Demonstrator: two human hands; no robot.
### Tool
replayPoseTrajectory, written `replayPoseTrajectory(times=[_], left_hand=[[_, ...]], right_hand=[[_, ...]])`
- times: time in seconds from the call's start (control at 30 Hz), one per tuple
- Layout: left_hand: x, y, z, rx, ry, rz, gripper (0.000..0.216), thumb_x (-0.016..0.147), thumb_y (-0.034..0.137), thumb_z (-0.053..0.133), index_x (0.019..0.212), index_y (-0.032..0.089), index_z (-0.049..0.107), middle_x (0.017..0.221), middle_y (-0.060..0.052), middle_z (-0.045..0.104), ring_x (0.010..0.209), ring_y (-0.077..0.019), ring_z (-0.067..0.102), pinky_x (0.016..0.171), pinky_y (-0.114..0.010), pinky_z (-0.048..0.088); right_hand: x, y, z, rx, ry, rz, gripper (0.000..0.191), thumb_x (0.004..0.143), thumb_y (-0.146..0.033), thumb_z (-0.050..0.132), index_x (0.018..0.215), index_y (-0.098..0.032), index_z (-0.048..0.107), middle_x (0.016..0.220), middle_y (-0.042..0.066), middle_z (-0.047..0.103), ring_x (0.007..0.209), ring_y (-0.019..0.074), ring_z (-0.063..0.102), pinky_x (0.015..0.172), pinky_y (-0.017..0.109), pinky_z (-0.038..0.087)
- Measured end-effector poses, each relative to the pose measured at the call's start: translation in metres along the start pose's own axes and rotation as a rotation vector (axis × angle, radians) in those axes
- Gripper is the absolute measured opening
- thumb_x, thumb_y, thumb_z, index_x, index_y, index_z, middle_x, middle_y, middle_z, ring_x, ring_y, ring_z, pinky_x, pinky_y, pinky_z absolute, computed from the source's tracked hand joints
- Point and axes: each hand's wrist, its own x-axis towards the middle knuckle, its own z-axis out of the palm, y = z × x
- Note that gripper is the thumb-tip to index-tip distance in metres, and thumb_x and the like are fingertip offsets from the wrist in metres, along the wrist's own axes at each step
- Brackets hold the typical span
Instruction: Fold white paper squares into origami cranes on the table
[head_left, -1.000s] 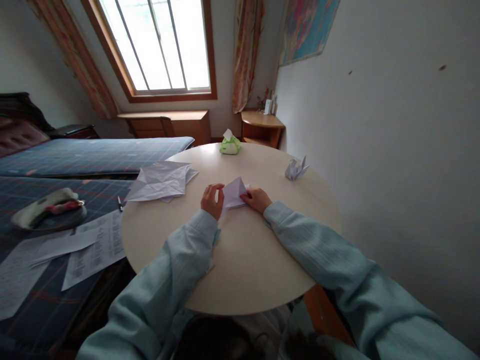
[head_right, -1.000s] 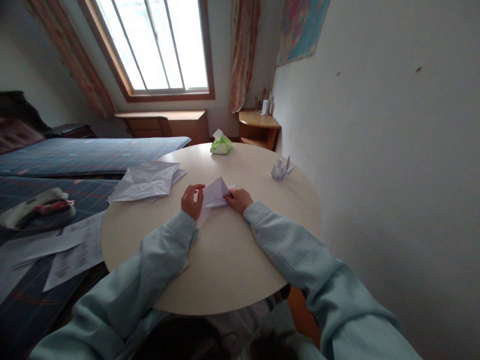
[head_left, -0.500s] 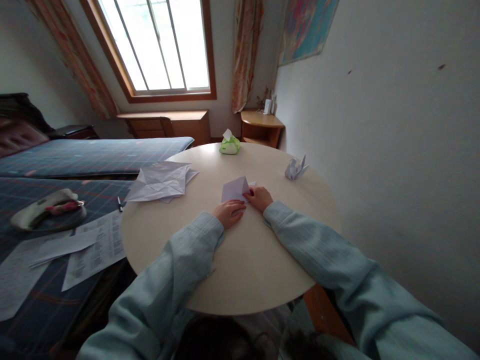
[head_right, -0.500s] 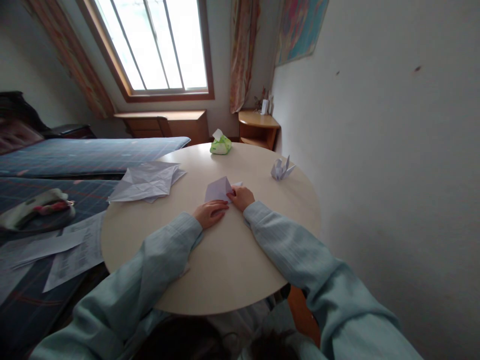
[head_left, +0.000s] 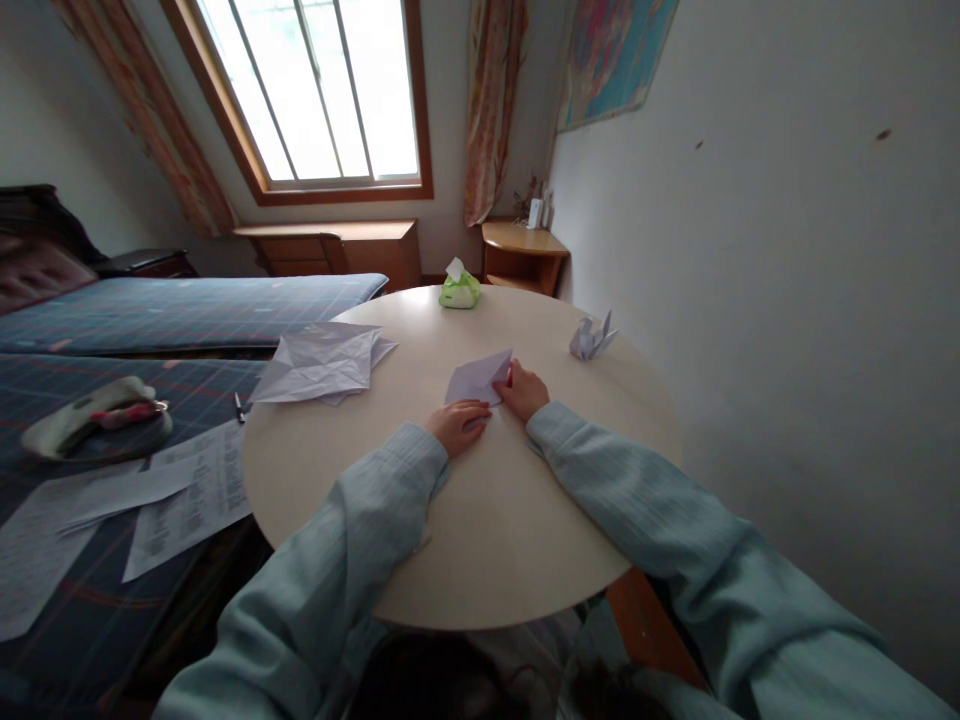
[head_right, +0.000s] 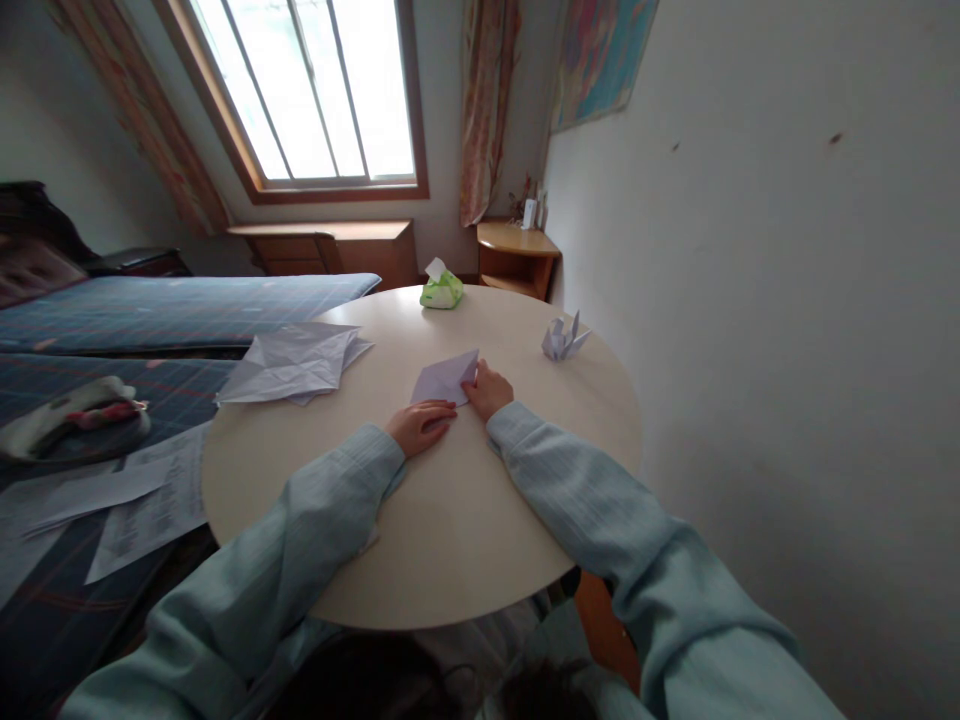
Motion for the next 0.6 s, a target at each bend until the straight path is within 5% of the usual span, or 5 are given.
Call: replayPoseTrajectory(times=[0.23,0.6], left_hand=[[-0.0001,0.0047,-0.0029,0.096,-0.003,-0.048,0.028,0.075,0.022,0.04,0.099,0.02,0.055,0.106,-0.001,0.056,0.099,-0.0127,0.05,0.088,-0.025,0.039],[-0.0017,0.0018,-0.0018,0.415,0.053,-0.178,0.034,0.078,0.038,0.038,0.109,0.029,0.046,0.099,-0.004,0.052,0.092,-0.0178,0.047,0.08,-0.032,0.041]], right_hand=[[0.003,0.0008,-0.0026,-0.002,-0.012,-0.088,0.022,0.072,-0.032,0.044,0.081,-0.015,0.055,0.081,0.007,0.063,0.071,0.0163,0.056,0.055,0.022,0.034],[-0.0021,-0.0035,-0.0002,0.131,-0.093,-0.348,0.028,0.07,-0.032,0.045,0.062,-0.011,0.062,0.061,0.006,0.063,0.053,0.0103,0.052,0.048,0.019,0.03]])
